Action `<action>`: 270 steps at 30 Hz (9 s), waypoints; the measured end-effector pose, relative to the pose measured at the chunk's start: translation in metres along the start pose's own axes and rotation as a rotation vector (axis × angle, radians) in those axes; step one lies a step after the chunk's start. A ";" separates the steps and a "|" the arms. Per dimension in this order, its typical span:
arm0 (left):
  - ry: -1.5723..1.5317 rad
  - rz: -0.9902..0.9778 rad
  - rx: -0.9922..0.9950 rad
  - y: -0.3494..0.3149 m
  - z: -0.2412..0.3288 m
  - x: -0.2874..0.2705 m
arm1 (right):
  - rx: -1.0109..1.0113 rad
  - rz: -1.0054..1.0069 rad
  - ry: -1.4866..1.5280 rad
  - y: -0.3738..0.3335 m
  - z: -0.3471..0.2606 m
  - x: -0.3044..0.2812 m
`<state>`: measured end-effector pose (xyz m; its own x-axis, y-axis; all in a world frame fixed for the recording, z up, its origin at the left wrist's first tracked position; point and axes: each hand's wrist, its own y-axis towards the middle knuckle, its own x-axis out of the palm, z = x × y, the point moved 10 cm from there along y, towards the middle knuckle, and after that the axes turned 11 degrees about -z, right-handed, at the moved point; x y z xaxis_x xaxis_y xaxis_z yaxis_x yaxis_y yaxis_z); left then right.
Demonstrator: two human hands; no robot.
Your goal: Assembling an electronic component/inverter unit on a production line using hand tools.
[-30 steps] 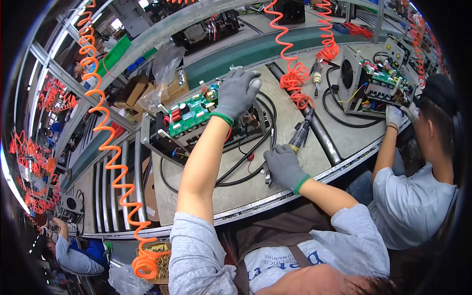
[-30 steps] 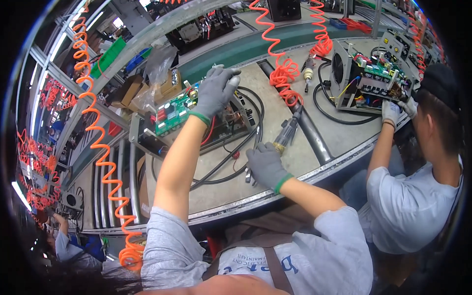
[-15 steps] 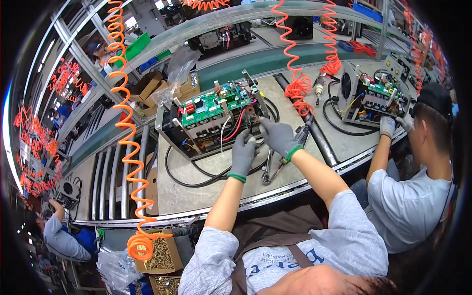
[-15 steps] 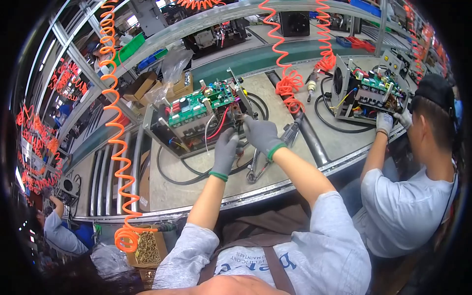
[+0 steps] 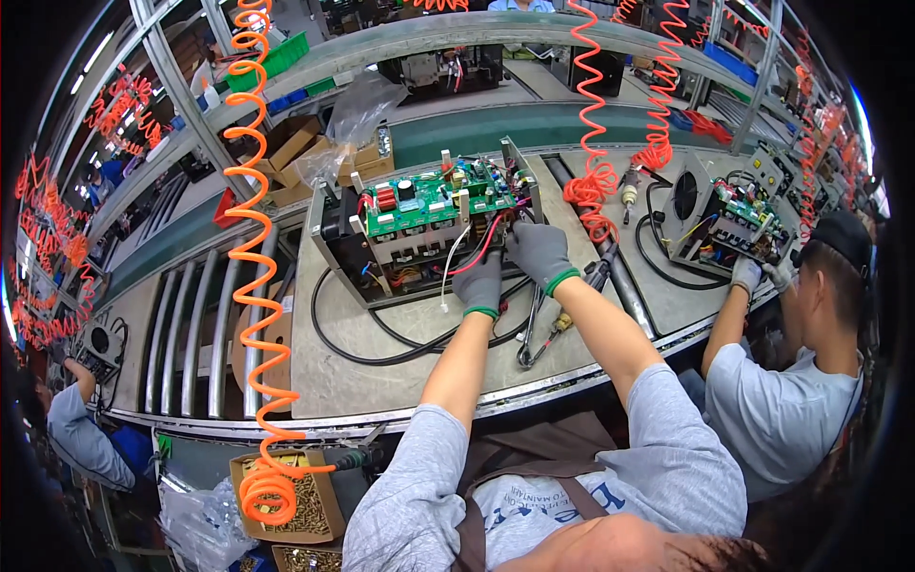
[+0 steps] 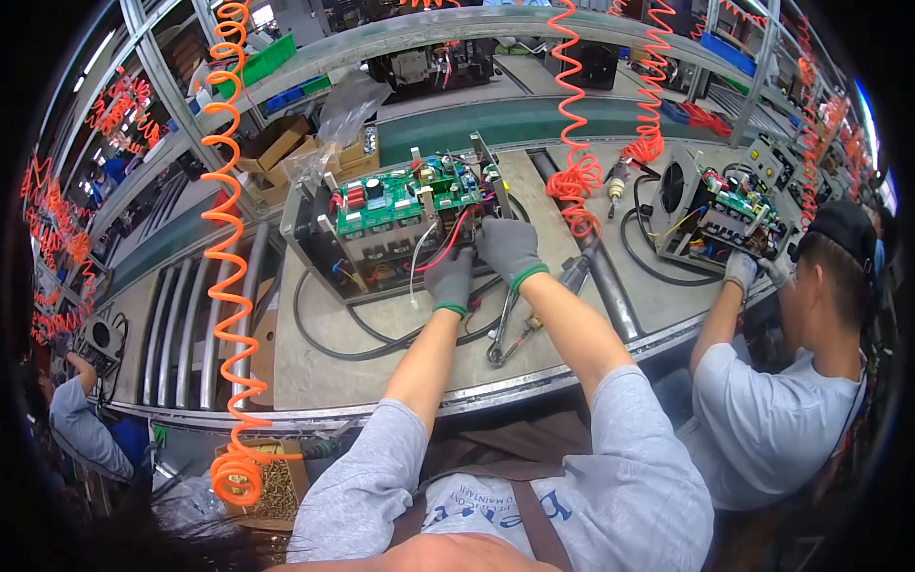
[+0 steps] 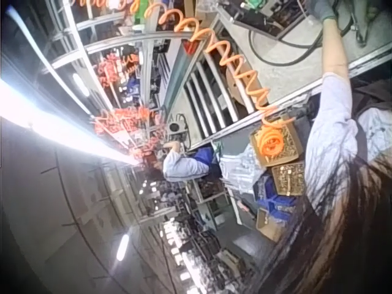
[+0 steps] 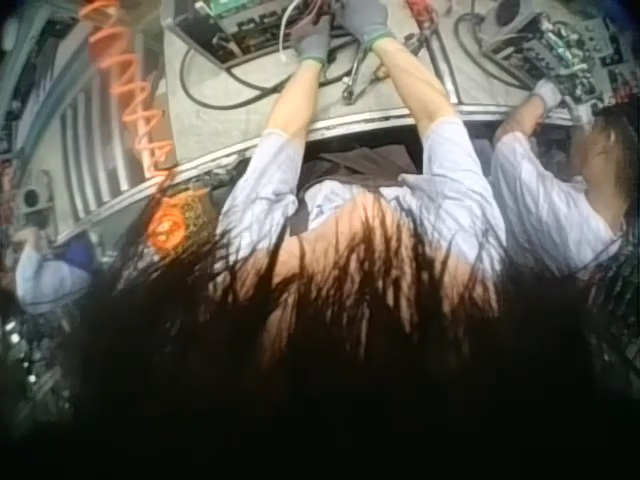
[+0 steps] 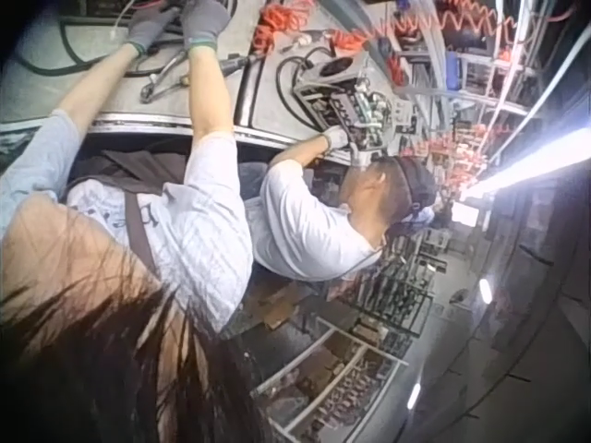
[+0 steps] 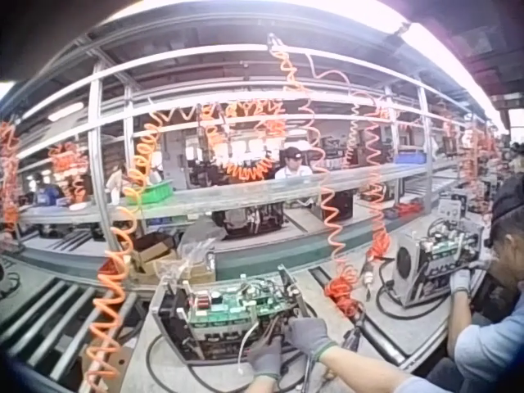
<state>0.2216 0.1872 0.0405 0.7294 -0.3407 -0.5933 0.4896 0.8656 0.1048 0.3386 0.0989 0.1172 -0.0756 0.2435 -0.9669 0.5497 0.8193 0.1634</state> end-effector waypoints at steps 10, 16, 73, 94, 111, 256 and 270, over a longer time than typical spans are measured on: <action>-0.227 0.056 0.018 0.021 -0.040 0.011 | 0.019 0.183 0.017 -0.015 0.009 -0.003; -0.130 0.127 0.111 0.006 -0.018 -0.008 | -0.030 0.446 0.413 -0.070 0.042 -0.046; 0.561 0.118 -0.045 0.031 -0.010 -0.038 | -0.089 -0.059 0.369 0.017 0.006 0.022; -0.018 0.081 0.207 -0.047 0.009 -0.045 | -0.432 -0.219 0.111 -0.079 -0.010 0.050; 0.067 0.792 -0.076 -0.082 -0.094 -0.214 | -0.414 -0.336 -0.029 -0.069 0.004 0.058; 0.362 -0.121 0.550 -0.204 0.018 -0.030 | 1.192 1.137 0.669 -0.264 0.320 -0.168; 0.527 0.015 0.564 -0.216 0.005 -0.058 | 1.568 0.528 -0.204 -0.345 0.396 -0.201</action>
<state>0.0753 0.0181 0.0562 0.4831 0.0115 -0.8755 0.7542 0.5024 0.4228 0.4936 -0.4390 0.1780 0.4109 0.1349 -0.9017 0.7329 -0.6371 0.2387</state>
